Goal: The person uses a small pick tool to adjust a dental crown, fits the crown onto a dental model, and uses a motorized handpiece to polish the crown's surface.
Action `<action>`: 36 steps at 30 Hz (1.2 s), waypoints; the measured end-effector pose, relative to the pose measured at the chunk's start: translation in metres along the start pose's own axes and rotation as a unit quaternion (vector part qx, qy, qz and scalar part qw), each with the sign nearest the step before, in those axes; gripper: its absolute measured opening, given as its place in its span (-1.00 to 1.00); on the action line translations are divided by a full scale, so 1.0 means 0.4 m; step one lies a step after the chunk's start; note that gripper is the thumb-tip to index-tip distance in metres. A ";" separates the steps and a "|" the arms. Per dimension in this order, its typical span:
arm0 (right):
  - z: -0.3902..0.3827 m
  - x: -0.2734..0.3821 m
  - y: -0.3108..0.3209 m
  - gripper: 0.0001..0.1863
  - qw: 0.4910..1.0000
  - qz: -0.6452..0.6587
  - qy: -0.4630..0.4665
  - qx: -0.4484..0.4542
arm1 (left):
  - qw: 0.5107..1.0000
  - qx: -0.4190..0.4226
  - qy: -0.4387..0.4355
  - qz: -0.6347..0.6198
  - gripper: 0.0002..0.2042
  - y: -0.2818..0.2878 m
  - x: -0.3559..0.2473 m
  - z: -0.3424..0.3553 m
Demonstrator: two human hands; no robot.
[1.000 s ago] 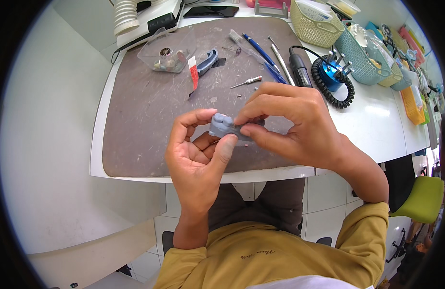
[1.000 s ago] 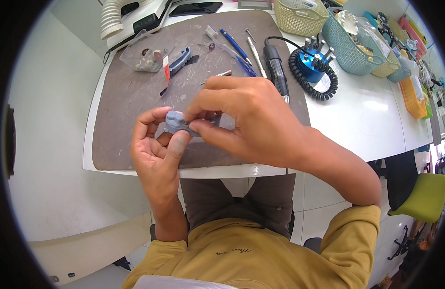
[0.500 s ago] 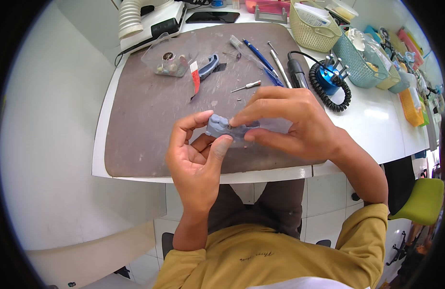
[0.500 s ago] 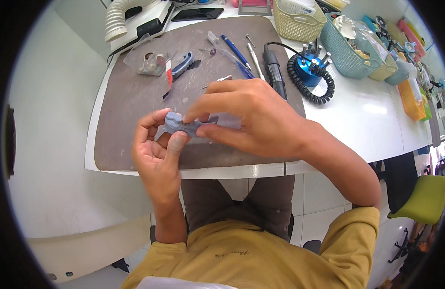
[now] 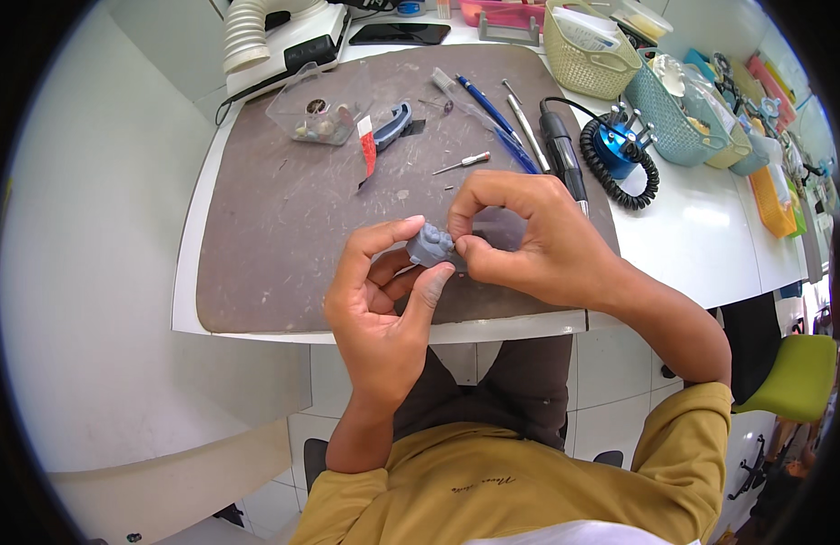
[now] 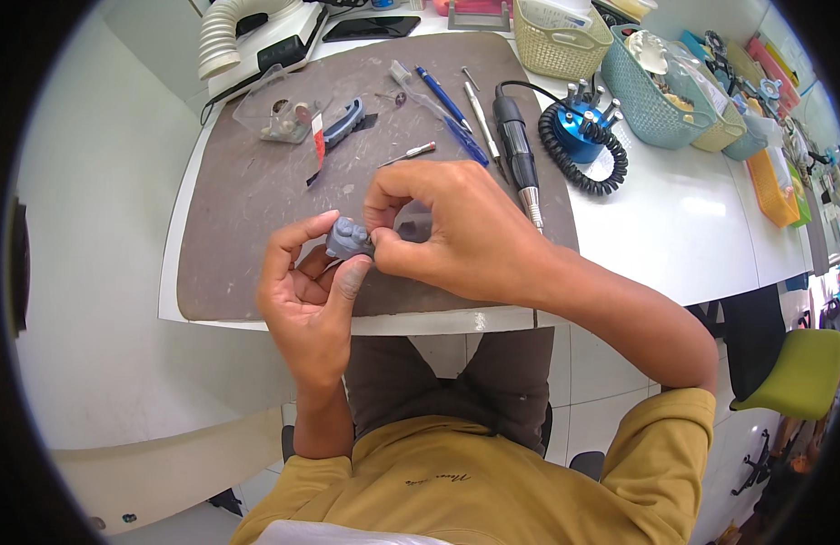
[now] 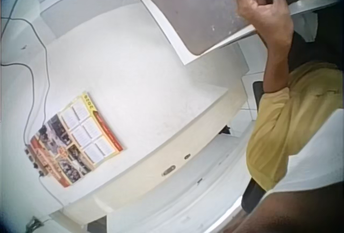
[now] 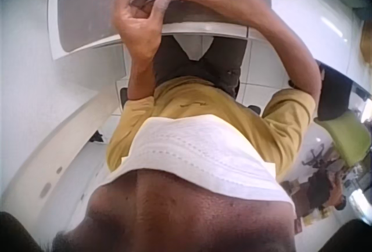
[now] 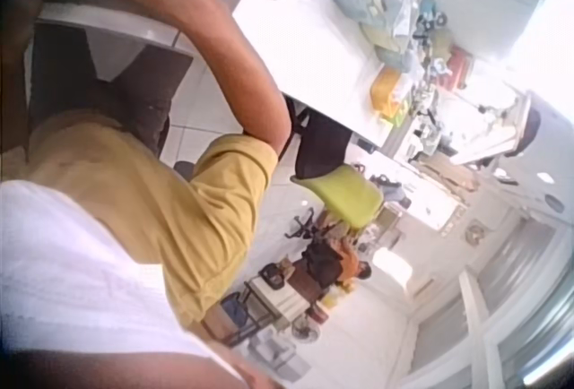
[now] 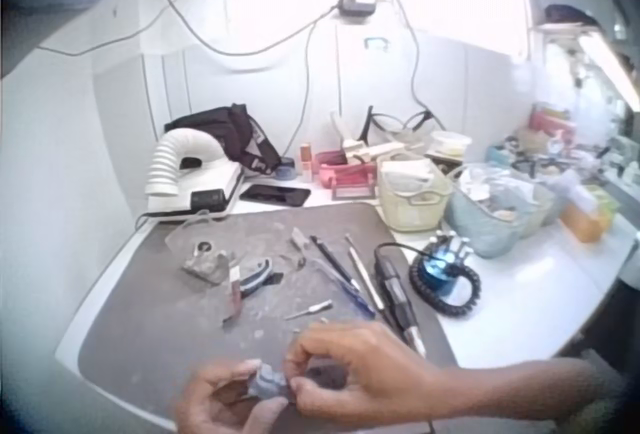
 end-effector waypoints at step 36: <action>0.041 -0.005 0.012 -0.88 0.965 -0.202 0.082 -0.144 | 0.978 -0.019 0.083 -0.192 -0.43 0.039 0.023 0.012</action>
Point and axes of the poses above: each hand's wrist, its own z-axis towards the middle knuckle, its own y-axis out of the back of the hand, x = y × z, the point moved 3 cm from there along z, towards the middle knuckle, and after that the axes turned 13 degrees about -y, right-handed, at the moved point
